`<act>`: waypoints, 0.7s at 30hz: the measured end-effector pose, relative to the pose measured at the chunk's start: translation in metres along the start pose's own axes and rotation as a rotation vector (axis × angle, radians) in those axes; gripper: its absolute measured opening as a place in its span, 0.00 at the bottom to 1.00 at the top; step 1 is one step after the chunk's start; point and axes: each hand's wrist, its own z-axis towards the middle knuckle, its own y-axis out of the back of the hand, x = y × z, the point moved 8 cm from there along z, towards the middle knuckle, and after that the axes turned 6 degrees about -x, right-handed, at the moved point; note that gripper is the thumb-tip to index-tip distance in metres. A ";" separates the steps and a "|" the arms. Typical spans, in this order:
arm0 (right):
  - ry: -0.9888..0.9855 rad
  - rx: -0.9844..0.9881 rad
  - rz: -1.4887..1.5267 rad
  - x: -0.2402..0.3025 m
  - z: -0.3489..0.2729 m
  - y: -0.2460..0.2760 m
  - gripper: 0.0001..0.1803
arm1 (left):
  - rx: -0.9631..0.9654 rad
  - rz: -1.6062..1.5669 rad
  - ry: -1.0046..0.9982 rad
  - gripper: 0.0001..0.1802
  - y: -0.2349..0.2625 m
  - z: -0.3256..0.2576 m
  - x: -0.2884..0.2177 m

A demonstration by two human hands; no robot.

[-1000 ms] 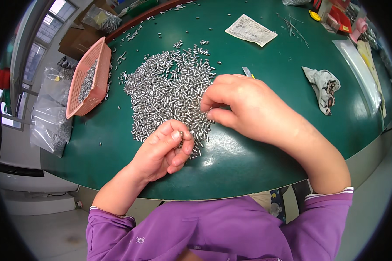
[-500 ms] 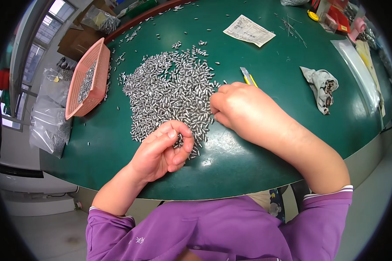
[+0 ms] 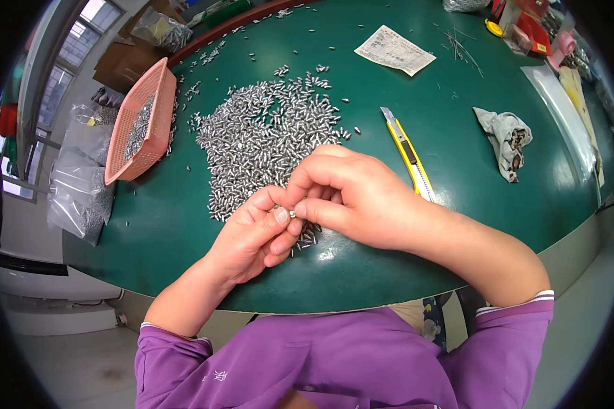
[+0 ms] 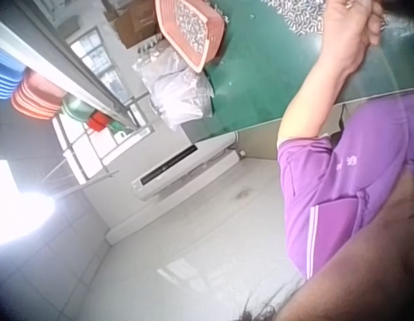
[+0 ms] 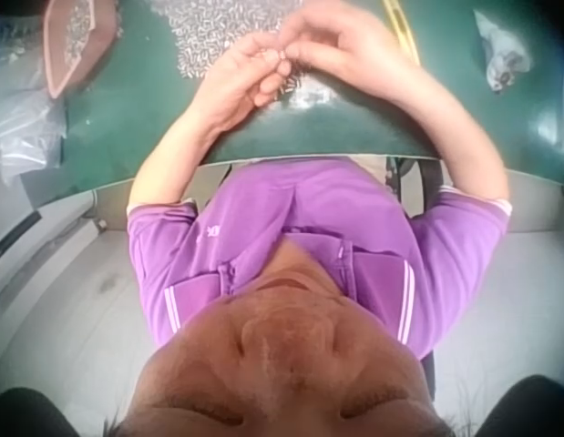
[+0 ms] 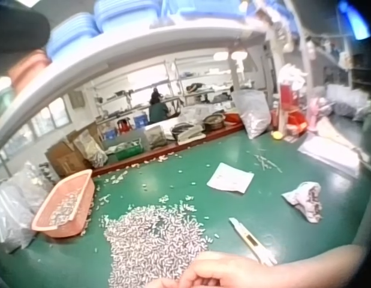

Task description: Inspecting and sorting small metal components on a factory workbench.

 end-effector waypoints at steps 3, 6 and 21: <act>0.001 -0.029 -0.037 -0.001 0.003 0.009 0.06 | -0.016 -0.010 0.015 0.07 -0.001 0.000 0.001; -0.021 -0.056 -0.106 -0.002 0.004 0.014 0.06 | -0.052 -0.004 0.012 0.06 0.000 0.002 0.001; 0.019 0.107 -0.575 -0.006 -0.006 0.014 0.07 | 0.029 -0.122 0.007 0.12 0.001 0.003 -0.003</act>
